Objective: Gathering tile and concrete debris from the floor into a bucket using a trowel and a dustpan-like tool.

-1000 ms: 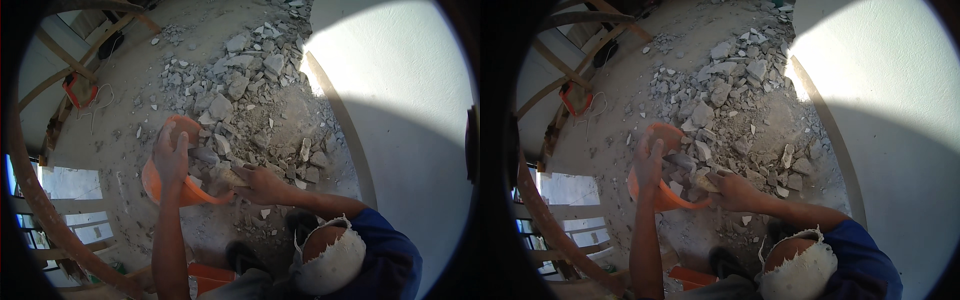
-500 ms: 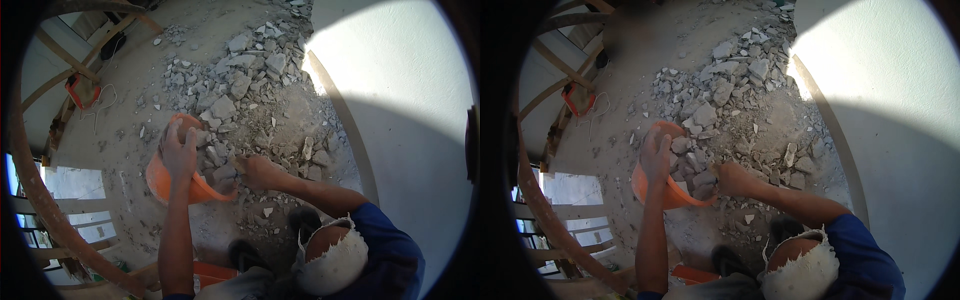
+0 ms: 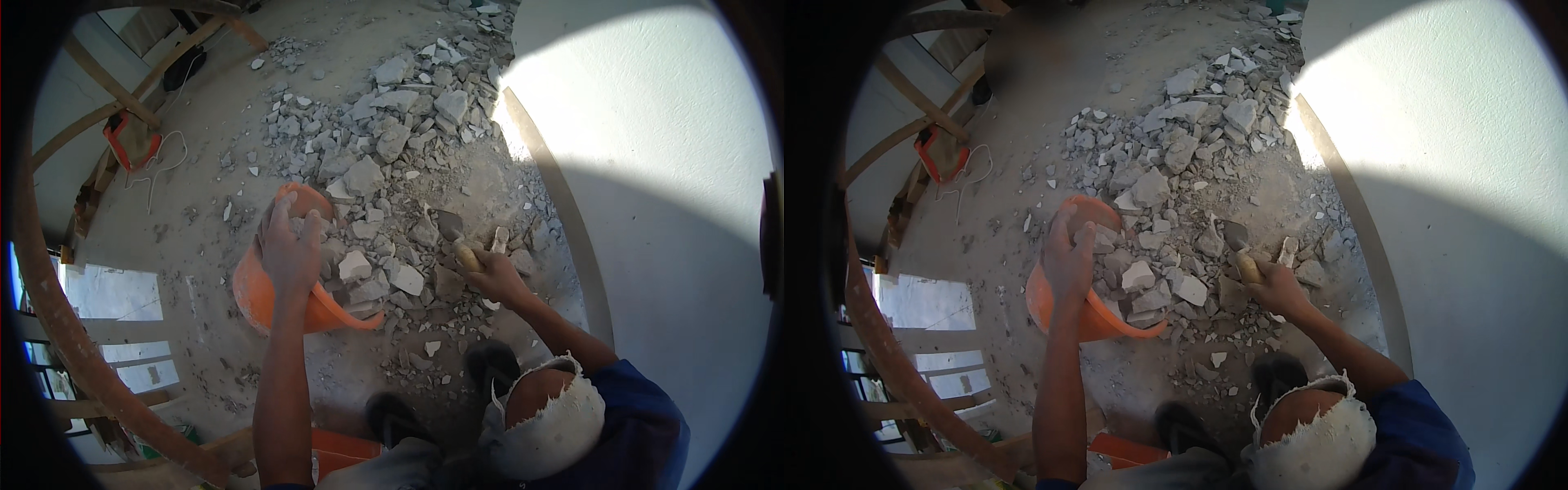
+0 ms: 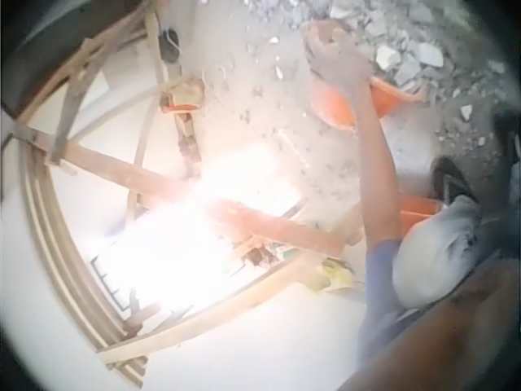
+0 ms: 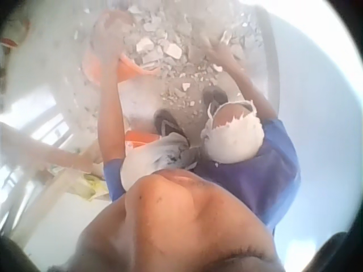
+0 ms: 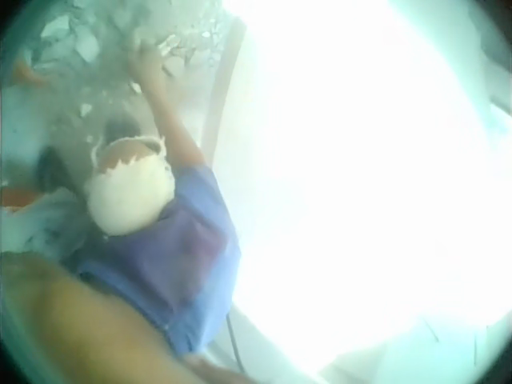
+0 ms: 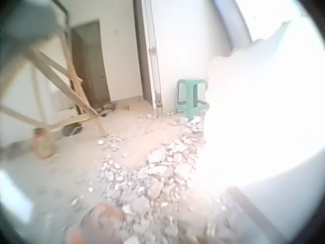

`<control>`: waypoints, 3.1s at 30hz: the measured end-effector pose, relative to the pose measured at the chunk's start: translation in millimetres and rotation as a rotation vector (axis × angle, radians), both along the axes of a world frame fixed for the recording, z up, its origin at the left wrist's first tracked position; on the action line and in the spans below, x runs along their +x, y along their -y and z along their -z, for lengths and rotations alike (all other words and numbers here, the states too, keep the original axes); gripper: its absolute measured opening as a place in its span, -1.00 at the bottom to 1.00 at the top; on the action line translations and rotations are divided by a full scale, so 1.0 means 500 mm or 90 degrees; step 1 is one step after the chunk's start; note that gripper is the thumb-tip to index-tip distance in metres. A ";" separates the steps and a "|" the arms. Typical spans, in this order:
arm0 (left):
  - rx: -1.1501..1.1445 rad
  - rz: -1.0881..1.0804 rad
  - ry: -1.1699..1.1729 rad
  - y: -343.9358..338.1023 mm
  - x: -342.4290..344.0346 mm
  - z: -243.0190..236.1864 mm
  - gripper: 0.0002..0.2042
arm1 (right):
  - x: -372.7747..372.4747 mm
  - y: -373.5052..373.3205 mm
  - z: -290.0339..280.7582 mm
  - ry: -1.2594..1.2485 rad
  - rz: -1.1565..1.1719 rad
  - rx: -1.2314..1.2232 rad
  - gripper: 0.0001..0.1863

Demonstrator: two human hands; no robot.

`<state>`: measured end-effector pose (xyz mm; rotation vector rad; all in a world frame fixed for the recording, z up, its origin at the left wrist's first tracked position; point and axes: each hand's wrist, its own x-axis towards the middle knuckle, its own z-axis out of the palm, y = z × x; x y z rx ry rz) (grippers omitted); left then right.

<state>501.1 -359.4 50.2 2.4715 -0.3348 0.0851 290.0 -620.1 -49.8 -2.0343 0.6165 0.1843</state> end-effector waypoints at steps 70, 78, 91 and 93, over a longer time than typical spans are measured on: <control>-0.045 0.001 0.025 -0.013 0.004 0.008 -0.51 | -0.340 -0.115 0.026 -0.107 0.161 0.321 -0.42; -0.128 0.016 -0.011 -0.023 -0.011 -0.004 -0.51 | -0.029 -0.230 -0.029 -0.033 -0.176 0.196 -0.42; -0.081 0.006 -0.015 -0.032 -0.002 0.002 -0.50 | -0.004 -0.029 -0.037 0.301 -0.099 -0.173 -0.53; -0.046 -0.001 0.001 -0.020 -0.006 0.001 -0.50 | -0.042 0.011 -0.022 -0.005 0.191 0.183 -0.65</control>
